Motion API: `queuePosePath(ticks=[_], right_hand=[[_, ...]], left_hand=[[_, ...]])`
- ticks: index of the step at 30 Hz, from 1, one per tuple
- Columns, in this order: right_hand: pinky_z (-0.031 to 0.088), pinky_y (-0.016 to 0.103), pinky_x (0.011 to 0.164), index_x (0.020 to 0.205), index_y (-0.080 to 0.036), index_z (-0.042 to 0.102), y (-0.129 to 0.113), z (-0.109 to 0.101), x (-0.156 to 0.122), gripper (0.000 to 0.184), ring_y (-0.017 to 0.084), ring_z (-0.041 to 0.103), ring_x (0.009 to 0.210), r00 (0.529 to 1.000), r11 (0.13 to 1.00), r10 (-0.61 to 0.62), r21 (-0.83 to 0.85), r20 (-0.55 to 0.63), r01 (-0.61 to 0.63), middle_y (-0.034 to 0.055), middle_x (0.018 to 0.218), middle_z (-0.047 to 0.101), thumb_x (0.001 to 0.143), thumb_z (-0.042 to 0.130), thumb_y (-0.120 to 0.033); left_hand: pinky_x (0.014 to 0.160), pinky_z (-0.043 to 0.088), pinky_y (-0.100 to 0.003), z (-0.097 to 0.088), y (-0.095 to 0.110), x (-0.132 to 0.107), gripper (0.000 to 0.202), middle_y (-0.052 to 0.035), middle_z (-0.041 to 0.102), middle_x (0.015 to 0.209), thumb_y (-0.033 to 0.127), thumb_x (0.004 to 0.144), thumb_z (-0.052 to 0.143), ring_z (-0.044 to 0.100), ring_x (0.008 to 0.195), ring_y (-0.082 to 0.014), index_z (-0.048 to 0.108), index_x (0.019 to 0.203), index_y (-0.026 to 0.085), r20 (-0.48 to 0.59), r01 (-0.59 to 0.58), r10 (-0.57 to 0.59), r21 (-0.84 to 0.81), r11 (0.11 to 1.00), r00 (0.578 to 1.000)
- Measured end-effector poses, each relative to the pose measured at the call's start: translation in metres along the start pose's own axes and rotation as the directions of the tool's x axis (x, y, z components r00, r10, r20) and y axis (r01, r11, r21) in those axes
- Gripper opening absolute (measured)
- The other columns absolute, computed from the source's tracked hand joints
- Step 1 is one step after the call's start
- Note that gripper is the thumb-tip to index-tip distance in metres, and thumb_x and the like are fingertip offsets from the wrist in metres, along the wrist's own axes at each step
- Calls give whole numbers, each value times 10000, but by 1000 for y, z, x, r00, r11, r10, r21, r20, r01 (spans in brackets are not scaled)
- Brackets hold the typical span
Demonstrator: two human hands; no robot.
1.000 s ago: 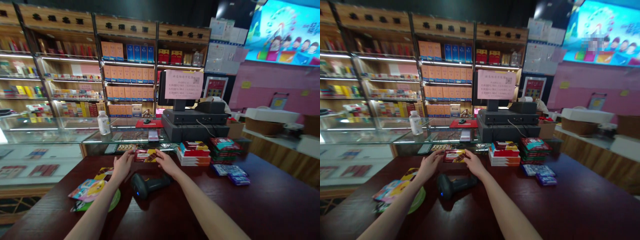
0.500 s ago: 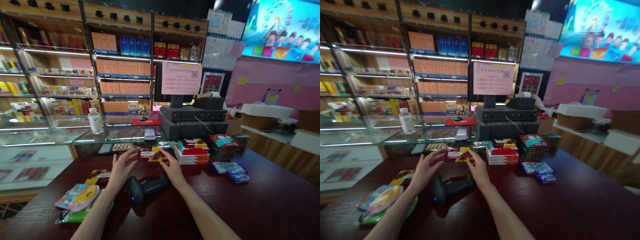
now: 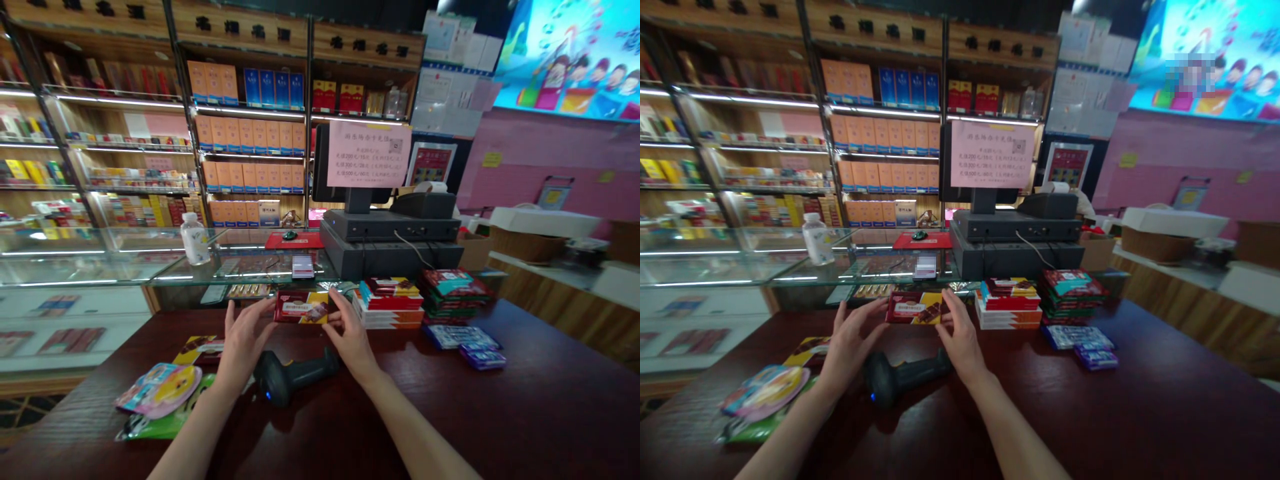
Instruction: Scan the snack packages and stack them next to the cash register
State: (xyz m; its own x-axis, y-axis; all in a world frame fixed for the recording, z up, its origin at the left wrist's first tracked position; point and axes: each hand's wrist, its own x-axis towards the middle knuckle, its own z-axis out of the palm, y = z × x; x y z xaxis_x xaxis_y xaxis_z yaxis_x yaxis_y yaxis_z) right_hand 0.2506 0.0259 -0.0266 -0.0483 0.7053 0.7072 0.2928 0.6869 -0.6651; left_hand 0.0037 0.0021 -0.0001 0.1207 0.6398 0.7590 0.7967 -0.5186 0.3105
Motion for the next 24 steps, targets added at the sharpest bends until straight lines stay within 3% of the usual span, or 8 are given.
queuePosePath(ticks=[6,12,19,24], right_hand=[[616,423,876,1533,-384,343,0,-9,-1,732,194,691,898,992,998,-42,-34,117,47,75,1417,555,886,580,-136],[604,403,880,1523,-366,372,-8,-14,0,682,196,685,901,990,998,-60,-25,124,64,78,1368,587,905,605,-198],[586,386,838,1459,-278,453,-20,-15,-1,610,205,680,910,992,999,43,28,118,-47,70,1091,693,884,658,-265],[577,324,775,1299,-242,554,-17,-7,-2,413,184,698,879,984,967,160,189,75,-171,90,1145,687,916,638,-372]], left_hand=[[1243,96,-577,-3,-3,-2,360,-34,702,1270,309,954,569,660,1168,-212,544,1314,311,-41,-68,70,51,996,997],[1253,100,-547,-9,1,-2,318,-33,704,1261,296,976,534,650,1192,-193,571,1292,302,-57,-90,93,59,994,994],[1247,149,-542,-13,8,0,239,-28,731,1218,307,981,527,672,1155,-182,640,1191,295,-121,-67,70,30,997,990],[1233,189,-529,-14,13,0,187,-8,767,1125,318,977,541,699,1093,-183,677,1101,288,-151,-61,63,19,998,986]])
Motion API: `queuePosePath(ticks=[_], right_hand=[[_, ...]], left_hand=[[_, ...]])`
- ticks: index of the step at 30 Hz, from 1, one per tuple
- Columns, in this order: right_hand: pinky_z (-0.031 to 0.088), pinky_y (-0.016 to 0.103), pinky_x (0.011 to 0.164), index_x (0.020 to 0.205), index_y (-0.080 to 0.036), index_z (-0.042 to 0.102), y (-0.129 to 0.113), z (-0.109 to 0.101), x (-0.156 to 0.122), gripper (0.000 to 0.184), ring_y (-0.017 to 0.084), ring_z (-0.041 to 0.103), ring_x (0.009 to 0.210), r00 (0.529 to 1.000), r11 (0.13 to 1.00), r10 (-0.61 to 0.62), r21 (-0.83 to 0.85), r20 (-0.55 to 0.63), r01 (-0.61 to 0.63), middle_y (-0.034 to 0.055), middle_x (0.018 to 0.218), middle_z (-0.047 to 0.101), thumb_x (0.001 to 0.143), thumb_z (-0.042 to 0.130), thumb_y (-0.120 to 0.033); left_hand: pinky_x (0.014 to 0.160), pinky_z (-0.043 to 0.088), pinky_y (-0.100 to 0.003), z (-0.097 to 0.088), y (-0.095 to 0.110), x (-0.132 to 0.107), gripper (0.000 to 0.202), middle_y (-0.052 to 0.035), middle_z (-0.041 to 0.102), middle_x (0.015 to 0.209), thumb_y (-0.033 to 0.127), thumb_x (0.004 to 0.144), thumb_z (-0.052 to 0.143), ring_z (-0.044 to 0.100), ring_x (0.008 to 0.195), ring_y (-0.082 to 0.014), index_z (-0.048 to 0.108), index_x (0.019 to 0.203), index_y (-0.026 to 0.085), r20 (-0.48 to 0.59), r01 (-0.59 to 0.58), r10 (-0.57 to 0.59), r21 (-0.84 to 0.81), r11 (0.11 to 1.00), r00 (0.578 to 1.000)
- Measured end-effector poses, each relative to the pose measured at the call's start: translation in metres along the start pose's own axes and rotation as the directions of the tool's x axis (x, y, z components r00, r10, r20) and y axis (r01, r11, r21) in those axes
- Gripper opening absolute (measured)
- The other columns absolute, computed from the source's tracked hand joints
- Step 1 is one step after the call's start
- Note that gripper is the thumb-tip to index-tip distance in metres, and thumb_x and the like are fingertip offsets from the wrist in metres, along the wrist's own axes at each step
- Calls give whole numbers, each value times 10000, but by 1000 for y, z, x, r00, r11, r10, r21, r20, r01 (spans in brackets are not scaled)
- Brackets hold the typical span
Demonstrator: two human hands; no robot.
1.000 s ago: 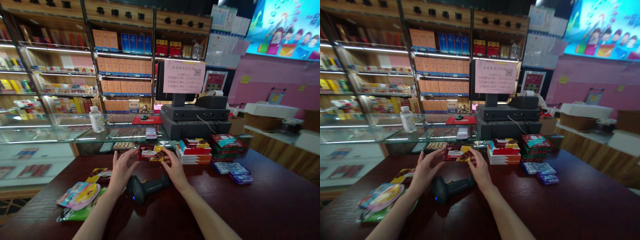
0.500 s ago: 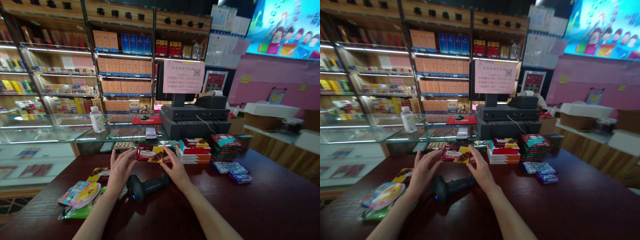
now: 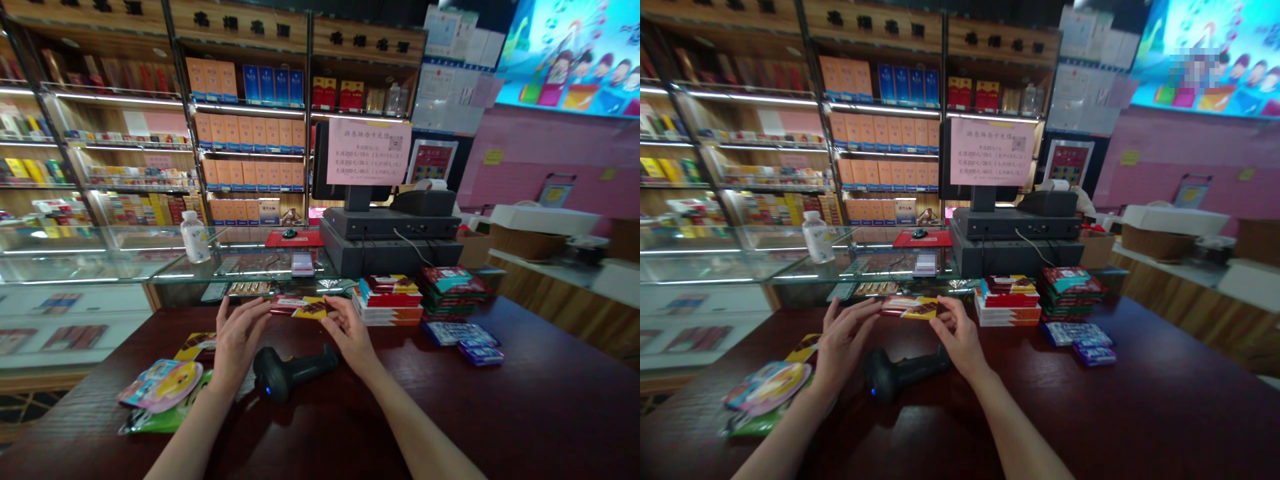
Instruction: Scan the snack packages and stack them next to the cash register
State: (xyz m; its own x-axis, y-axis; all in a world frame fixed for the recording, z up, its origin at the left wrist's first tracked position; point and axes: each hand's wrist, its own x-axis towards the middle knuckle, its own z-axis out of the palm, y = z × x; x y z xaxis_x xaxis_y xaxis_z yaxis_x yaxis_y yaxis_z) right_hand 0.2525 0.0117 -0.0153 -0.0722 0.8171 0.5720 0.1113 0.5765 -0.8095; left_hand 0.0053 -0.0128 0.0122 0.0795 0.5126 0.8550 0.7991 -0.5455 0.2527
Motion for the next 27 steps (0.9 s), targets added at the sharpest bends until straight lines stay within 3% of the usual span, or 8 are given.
queuePosePath(ticks=[3,6,10,16,23,27], right_hand=[[577,291,686,1187,-228,600,-1,6,1,323,187,722,854,994,991,109,82,-6,-108,92,1117,695,954,563,-449],[582,281,647,1194,-229,613,-3,11,1,352,199,738,863,985,977,175,126,-11,-172,99,1137,696,936,573,-464],[591,286,652,1240,-245,633,-3,13,-1,388,195,740,846,980,976,196,102,-22,-192,94,1156,697,889,626,-412],[564,261,586,1099,-217,704,0,15,-3,293,186,732,752,982,984,179,33,-64,-177,62,969,717,862,653,-381],[496,243,507,1042,-190,703,1,14,0,309,184,718,663,970,975,220,54,-106,-215,70,928,748,826,682,-412],[463,235,491,1029,-173,711,-3,12,3,322,170,687,615,962,966,246,115,-119,-232,63,861,750,800,697,-399]], left_hand=[[1216,227,-514,0,4,0,174,5,783,1058,334,972,551,713,1047,-187,694,1062,289,-13,-1,2,18,1000,1000],[1201,257,-497,0,5,-1,177,9,785,1033,340,972,551,722,995,-182,699,1052,284,-24,6,-5,42,999,1000],[1174,306,-475,1,3,-2,189,8,784,1006,345,977,541,724,922,-175,695,1057,272,-47,49,-46,57,997,998],[1148,342,-458,4,2,-4,237,1,783,994,382,986,511,720,898,-177,694,1090,273,-40,109,-107,50,993,993],[1179,272,-530,7,-2,-1,323,-34,753,1154,416,958,537,677,1095,-224,644,1244,307,46,131,-133,45,990,990],[1172,289,-563,12,-12,-2,637,-91,665,1316,459,844,687,568,1269,-284,496,1426,284,180,66,-71,31,997,981]])
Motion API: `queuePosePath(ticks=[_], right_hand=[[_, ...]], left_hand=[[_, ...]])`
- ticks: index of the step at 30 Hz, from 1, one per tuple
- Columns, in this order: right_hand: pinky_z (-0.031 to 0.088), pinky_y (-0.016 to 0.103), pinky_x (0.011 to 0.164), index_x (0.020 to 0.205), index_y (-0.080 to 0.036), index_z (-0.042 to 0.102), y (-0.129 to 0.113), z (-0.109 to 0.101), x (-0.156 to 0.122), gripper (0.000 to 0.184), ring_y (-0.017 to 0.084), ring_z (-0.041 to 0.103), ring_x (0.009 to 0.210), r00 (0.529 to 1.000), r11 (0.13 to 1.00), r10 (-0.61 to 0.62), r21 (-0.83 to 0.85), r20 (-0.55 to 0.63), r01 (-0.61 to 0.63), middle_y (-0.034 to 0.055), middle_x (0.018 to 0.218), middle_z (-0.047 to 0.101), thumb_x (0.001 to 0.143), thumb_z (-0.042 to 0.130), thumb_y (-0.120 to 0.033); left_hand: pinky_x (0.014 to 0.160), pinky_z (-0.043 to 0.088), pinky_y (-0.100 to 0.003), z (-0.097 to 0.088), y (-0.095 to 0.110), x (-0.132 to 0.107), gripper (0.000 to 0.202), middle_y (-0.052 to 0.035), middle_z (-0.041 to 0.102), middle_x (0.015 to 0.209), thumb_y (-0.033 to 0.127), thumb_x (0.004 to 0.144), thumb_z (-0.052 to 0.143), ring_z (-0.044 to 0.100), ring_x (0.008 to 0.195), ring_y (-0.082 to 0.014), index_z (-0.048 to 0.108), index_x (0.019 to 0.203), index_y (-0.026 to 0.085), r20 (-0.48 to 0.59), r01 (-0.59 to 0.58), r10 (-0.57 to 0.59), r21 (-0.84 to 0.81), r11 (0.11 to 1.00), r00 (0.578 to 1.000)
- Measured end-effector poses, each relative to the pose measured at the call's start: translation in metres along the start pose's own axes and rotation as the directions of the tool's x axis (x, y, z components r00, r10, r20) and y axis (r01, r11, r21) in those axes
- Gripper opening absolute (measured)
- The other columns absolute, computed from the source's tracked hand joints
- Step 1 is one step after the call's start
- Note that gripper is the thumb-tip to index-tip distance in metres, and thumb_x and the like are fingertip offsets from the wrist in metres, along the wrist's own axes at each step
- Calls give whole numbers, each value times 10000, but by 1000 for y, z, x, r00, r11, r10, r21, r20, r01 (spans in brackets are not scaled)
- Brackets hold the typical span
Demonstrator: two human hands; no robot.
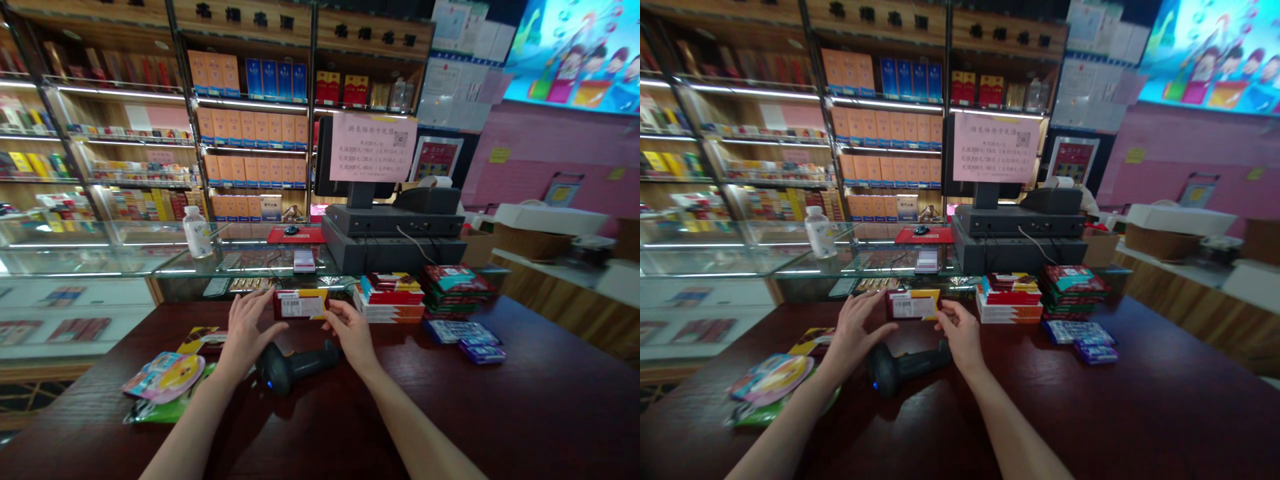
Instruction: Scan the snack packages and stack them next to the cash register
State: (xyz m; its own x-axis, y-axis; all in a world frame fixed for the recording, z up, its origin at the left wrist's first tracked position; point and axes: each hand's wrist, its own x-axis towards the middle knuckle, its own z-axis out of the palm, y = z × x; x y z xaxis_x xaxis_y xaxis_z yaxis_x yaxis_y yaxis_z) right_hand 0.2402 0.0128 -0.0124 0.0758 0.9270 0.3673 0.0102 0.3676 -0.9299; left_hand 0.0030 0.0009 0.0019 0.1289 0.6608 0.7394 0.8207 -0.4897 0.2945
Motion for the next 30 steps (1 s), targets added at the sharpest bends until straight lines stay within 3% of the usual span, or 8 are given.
queuePosePath(ticks=[3,7,15,20,26,30], right_hand=[[431,225,477,1021,-167,723,-5,0,0,320,159,666,596,1000,999,22,37,16,-23,56,814,743,791,701,-388],[410,220,469,1002,-163,737,-10,3,-1,327,154,650,576,999,998,32,61,27,-33,49,767,737,769,720,-392],[401,229,482,1015,-166,744,-15,2,0,342,143,620,561,996,995,49,81,77,-55,25,704,708,765,722,-398],[394,221,487,1033,-161,740,-17,2,-1,350,128,602,547,993,991,56,112,103,-68,11,671,691,771,731,-393],[396,221,486,1054,-159,731,-12,2,-1,376,141,633,583,989,989,81,116,120,-95,34,738,720,777,731,-414],[441,233,539,1222,-175,660,-5,0,1,497,175,699,731,975,982,139,105,172,-158,93,1002,750,797,700,-431]], left_hand=[[1183,265,-583,3,-9,0,790,-108,623,1356,448,798,737,543,1288,-299,399,1492,282,39,-41,40,30,999,998],[1189,249,-588,1,-17,0,764,-101,637,1327,442,807,730,575,1235,-294,404,1483,298,36,-73,70,78,994,997],[1230,174,-565,-17,-5,2,705,-96,609,1367,474,828,709,553,1284,-289,437,1454,297,-12,-157,162,184,970,987],[1242,129,-563,-23,-5,4,744,-97,552,1473,458,871,665,460,1405,-294,342,1523,301,40,-236,232,167,957,972],[1249,109,-559,-25,-5,4,719,-82,603,1424,424,875,673,492,1380,-281,358,1512,309,71,-273,264,184,944,962],[1250,107,-551,-23,-7,4,675,-91,600,1423,423,877,673,549,1322,-265,397,1480,298,49,-256,251,183,949,967]])
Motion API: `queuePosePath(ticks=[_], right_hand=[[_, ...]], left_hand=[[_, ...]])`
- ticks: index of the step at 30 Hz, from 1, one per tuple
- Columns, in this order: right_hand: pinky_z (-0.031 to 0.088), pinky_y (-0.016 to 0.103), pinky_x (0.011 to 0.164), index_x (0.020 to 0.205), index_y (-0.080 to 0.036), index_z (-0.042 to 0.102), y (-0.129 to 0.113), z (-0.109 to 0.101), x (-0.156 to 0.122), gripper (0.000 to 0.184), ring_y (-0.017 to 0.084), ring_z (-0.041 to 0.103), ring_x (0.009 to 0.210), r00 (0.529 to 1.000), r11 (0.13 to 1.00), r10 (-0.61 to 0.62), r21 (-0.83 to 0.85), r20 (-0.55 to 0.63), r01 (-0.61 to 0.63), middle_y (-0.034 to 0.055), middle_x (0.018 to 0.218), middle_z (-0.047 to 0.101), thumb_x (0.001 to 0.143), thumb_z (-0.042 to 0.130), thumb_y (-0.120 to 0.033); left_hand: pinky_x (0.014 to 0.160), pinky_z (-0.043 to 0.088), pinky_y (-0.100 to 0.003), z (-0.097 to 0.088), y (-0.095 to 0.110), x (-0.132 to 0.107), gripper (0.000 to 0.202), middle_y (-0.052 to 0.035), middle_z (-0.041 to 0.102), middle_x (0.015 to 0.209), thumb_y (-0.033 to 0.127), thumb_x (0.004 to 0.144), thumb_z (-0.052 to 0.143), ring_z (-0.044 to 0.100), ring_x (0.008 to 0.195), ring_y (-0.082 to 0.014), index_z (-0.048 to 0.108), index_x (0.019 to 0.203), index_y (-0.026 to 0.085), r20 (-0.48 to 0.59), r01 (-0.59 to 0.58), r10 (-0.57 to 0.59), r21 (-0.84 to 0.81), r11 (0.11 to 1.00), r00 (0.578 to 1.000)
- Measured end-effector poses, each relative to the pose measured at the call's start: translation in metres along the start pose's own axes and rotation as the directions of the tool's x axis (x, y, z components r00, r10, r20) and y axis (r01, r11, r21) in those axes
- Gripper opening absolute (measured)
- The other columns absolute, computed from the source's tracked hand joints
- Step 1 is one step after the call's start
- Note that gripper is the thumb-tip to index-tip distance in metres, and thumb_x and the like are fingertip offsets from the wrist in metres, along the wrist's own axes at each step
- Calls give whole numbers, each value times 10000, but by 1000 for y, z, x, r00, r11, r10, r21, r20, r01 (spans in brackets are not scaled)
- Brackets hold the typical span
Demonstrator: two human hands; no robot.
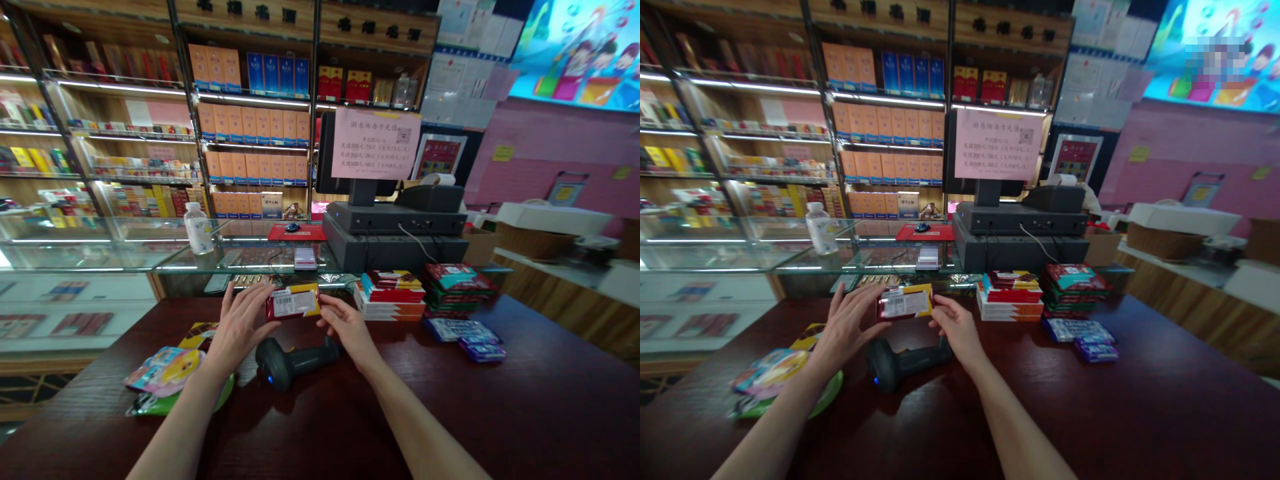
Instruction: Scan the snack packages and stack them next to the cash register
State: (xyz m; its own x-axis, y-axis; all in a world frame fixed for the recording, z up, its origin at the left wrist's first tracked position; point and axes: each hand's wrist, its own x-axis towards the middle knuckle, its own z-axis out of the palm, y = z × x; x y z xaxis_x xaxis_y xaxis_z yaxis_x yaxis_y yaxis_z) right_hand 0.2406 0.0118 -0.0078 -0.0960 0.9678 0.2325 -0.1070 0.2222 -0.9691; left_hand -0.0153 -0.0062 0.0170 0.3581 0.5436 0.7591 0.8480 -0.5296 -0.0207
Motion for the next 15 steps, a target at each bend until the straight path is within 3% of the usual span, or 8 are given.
queuePosePath(ticks=[4,8,12,15], right_hand=[[509,301,679,1373,-190,541,4,-5,0,615,216,700,922,993,993,60,-104,99,-49,135,1233,686,815,669,-417],[495,374,884,1400,-232,525,-3,-9,-8,619,227,653,1048,941,934,9,-339,337,113,93,1223,695,823,700,-373],[400,433,1036,1466,-328,462,-13,-6,-20,899,276,576,1179,811,737,54,-571,582,361,44,1300,660,669,873,-403],[377,452,1049,1486,-292,443,-14,-1,-24,948,302,563,1197,772,601,85,-650,630,465,75,1338,632,652,885,-393]], left_hand=[[1242,138,-561,3,-5,-2,649,-108,606,1409,401,887,659,566,1299,-266,394,1465,267,-18,39,-40,-4,999,999],[1240,151,-567,5,-11,-4,606,-114,636,1364,373,895,653,588,1275,-265,404,1432,241,-64,51,-50,5,999,997],[1230,194,-569,6,-15,-6,548,-132,637,1349,335,902,647,601,1264,-262,420,1388,223,-141,70,-67,11,998,988],[1216,238,-567,7,-18,-7,515,-142,624,1355,308,904,643,597,1272,-264,427,1364,222,-163,90,-90,-6,996,983]])
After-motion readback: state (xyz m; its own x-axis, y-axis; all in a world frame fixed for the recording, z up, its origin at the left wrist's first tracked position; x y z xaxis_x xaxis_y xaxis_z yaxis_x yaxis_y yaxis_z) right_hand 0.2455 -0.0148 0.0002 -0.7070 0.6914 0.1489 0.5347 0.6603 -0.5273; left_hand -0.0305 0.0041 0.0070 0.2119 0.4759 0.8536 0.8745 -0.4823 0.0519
